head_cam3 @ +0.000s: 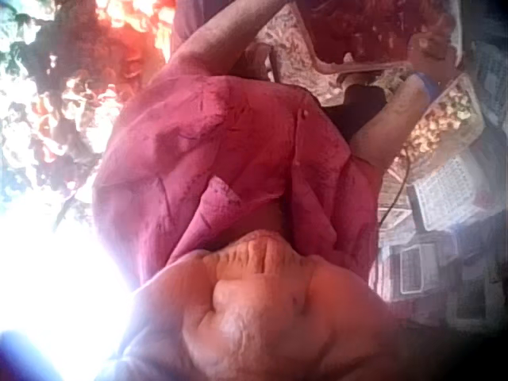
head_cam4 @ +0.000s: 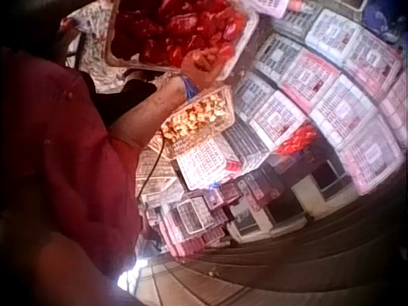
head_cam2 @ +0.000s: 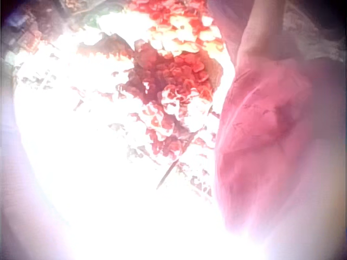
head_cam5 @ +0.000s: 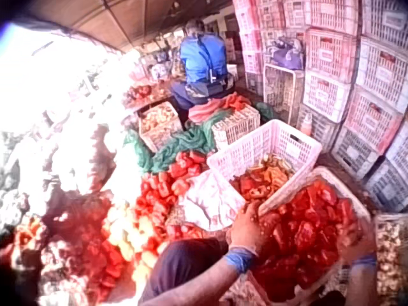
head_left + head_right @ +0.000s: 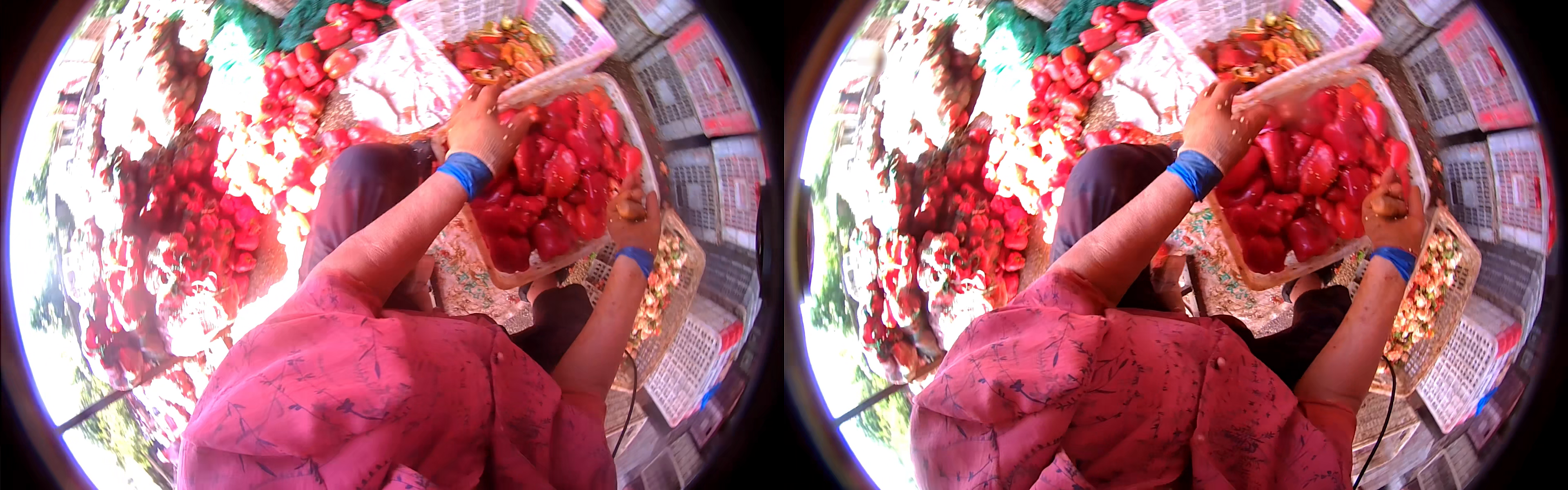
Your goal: The person is removing the stems and seeds from red bell peppers using a knife and placing the cleaned pieces into a plastic bin.
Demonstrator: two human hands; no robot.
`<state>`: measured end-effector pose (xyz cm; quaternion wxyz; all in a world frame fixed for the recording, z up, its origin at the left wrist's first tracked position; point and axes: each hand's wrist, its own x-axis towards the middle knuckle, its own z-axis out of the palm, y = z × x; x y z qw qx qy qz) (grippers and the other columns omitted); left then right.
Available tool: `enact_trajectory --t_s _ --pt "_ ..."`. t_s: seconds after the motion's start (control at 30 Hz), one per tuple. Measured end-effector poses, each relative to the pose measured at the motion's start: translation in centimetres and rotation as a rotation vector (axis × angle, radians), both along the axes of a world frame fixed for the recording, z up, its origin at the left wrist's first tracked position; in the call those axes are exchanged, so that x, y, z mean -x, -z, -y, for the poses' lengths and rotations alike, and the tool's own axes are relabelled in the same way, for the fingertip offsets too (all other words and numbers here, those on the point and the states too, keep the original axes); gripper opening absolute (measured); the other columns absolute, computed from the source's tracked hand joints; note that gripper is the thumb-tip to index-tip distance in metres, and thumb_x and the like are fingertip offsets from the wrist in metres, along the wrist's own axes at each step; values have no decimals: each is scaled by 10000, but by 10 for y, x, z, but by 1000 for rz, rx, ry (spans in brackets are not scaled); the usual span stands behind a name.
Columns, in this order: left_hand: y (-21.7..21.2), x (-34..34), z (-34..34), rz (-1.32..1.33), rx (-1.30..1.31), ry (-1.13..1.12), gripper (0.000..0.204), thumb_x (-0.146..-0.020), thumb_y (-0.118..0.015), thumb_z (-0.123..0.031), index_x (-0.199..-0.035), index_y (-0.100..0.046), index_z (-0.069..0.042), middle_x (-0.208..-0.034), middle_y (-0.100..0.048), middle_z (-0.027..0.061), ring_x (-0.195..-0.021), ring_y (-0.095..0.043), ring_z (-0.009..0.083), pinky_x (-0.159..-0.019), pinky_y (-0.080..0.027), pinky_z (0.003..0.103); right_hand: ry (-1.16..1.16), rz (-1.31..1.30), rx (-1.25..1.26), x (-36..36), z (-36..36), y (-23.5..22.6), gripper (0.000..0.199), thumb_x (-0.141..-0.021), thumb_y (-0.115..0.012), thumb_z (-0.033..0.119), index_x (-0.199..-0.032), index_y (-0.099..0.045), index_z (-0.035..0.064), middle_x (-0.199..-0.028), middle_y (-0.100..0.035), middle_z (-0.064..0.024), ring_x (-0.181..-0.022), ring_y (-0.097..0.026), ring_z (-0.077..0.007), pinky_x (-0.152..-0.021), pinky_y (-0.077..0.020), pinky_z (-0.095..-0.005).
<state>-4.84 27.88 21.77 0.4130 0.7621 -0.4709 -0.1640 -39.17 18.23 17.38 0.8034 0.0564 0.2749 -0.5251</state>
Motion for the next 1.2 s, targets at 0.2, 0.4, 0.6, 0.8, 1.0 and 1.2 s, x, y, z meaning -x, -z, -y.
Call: enact_trajectory --t_s 0.2,0.4,0.6,0.8,1.0,1.2 --pt "-73 -151 -63 -433 478 -156 408 -850 -759 -162 -1179 -621 36 -1048 -702 125 -967 -649 191 -871 -507 283 -26 -363 12 -52 -18 -10 342 -960 -594 347 -1184 -630 91 -983 -670 -48 -674 -565 -114 -528 -462 -261" --pt "147 -335 -315 -96 -287 -844 202 -868 -656 -215 -984 -660 -49 -798 -663 87 -758 -624 222 -675 -478 351 -440 -978 0 -149 -81 5 340 -899 -658 443 -852 -632 107 -625 -557 -21 -483 -497 -135 -456 -418 -279" --pt "222 -296 -395 -489 -211 -1154 329 -823 -732 -298 -1014 -672 -38 -869 -684 109 -755 -651 194 -702 -514 333 -527 -1311 -52 -199 -100 -4 430 -887 -648 490 -778 -572 81 -517 -445 -35 -350 -418 -150 -332 -348 -280" --pt "226 -345 -320 -139 -334 -969 361 -812 -745 -241 -1091 -661 -28 -971 -708 117 -907 -662 207 -825 -502 324 -469 -1605 263 -235 -91 -18 369 -980 -519 412 -1070 -630 71 -646 -514 -67 -382 -474 -158 -345 -398 -300" --pt "217 -376 -306 -662 -223 -1224 548 -802 -795 -254 -1209 -569 35 -1083 -694 129 -975 -633 210 -856 -488 305 -616 -1762 399 -235 -82 0 393 -1022 -429 344 -1305 -585 120 -726 -539 -81 -405 -499 -160 -361 -419 -295" --pt "289 -318 -378 -854 -404 -1300 668 -793 -796 -303 -1305 -472 -21 -1167 -638 157 -1058 -608 252 -891 -492 331 -746 -1842 410 -233 -67 21 379 -1010 -448 184 -1372 -530 112 -690 -534 -66 -419 -491 -147 -381 -418 -280"
